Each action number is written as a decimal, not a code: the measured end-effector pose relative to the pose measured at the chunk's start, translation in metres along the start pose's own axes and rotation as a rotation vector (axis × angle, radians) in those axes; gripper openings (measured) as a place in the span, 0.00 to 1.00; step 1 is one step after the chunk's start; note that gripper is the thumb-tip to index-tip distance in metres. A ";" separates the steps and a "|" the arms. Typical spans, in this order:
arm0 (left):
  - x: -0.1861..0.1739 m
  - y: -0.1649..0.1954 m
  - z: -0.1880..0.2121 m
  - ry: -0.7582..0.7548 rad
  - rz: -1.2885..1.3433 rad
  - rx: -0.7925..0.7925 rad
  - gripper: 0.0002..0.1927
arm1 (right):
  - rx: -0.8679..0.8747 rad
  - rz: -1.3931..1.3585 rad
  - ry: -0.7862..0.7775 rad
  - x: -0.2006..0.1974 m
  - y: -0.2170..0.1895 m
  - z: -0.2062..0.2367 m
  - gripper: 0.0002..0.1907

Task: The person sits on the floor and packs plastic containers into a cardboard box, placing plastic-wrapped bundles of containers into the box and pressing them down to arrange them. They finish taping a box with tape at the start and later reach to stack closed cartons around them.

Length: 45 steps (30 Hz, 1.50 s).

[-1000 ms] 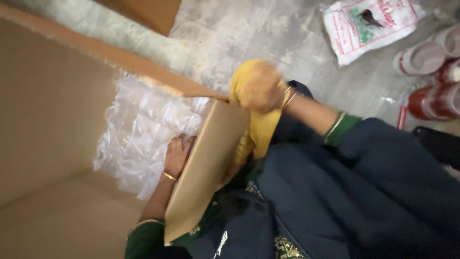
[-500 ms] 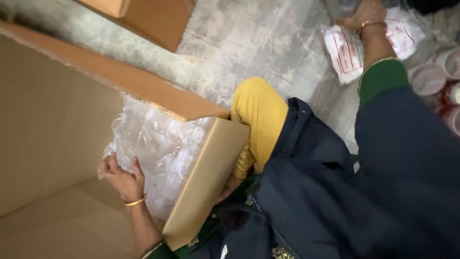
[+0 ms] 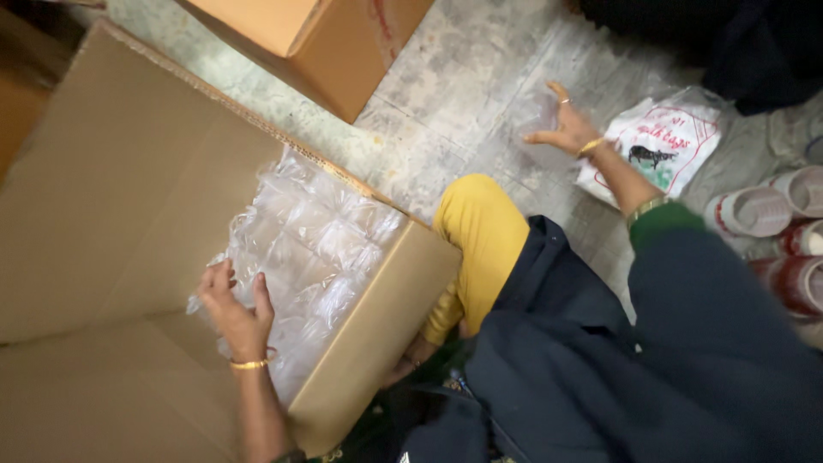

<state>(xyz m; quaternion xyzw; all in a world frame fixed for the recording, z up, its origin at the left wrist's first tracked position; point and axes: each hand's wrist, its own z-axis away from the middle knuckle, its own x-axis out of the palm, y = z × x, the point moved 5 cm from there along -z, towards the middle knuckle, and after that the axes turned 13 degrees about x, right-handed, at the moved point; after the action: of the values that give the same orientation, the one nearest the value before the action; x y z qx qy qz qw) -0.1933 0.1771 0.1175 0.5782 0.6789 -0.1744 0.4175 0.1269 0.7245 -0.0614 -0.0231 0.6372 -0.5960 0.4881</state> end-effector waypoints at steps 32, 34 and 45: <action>0.195 0.029 0.041 -1.359 0.167 -0.066 0.40 | -0.727 -0.280 -0.158 0.094 -0.270 0.214 0.16; 0.181 0.038 0.036 -1.330 0.133 -0.076 0.40 | -0.806 -0.211 -0.148 0.098 -0.280 0.218 0.14; -0.046 0.049 0.024 0.110 0.103 -0.008 0.31 | -1.157 0.318 -0.066 0.183 -0.328 0.231 0.23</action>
<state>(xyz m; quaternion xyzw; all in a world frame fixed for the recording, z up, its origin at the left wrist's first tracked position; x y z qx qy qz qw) -0.1392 0.1434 0.1511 0.6194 0.6711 -0.1178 0.3901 0.0002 0.3476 0.1300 -0.2077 0.8384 -0.0710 0.4989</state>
